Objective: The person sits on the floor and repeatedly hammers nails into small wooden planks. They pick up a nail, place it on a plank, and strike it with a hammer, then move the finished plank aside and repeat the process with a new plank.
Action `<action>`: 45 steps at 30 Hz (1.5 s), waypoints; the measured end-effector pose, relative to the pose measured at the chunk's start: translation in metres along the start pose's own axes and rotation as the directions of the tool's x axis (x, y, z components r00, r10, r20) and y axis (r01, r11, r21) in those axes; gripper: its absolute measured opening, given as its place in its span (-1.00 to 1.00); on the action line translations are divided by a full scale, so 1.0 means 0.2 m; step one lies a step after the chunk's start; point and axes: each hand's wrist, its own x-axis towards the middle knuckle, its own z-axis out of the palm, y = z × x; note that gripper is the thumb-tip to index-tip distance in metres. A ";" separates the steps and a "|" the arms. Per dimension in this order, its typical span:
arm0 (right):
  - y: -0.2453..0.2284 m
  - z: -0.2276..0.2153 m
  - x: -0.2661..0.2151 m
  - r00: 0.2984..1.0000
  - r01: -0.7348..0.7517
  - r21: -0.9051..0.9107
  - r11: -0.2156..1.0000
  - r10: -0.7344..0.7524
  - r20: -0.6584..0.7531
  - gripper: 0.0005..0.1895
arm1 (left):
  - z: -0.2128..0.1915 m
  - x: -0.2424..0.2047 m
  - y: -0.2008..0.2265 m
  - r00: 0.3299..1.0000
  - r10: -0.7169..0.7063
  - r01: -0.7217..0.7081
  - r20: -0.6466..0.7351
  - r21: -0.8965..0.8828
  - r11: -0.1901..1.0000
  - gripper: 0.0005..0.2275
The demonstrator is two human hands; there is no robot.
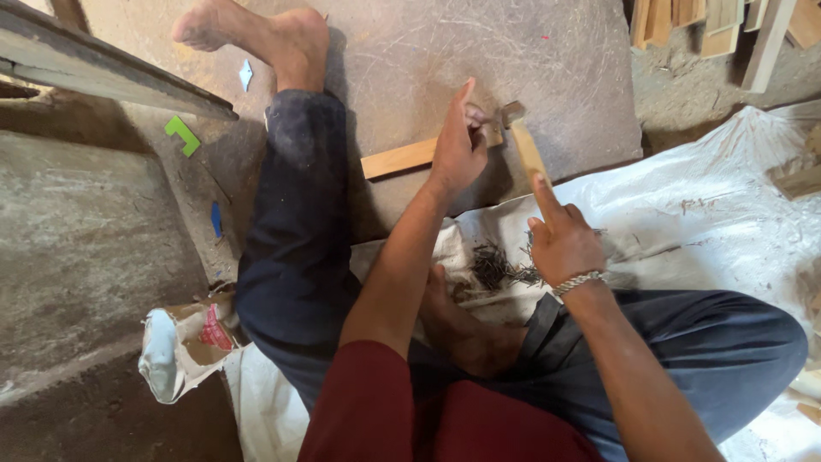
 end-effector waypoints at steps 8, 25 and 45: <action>0.19 0.04 -0.27 0.993 0.008 0.301 0.954 0.029 -0.118 -0.19 | -0.05 0.04 0.10 0.988 0.090 -0.127 0.122 0.343 0.931 -0.45; 0.25 0.12 -0.31 0.985 -0.003 0.498 0.867 0.089 -0.149 -0.20 | -0.48 0.01 0.48 0.923 -0.025 0.166 -0.385 0.340 0.926 -0.72; 0.01 0.15 -0.09 0.998 -0.052 0.278 0.959 0.044 0.034 -0.17 | 0.13 -0.88 0.34 0.709 0.001 -0.458 0.705 0.460 0.760 -0.83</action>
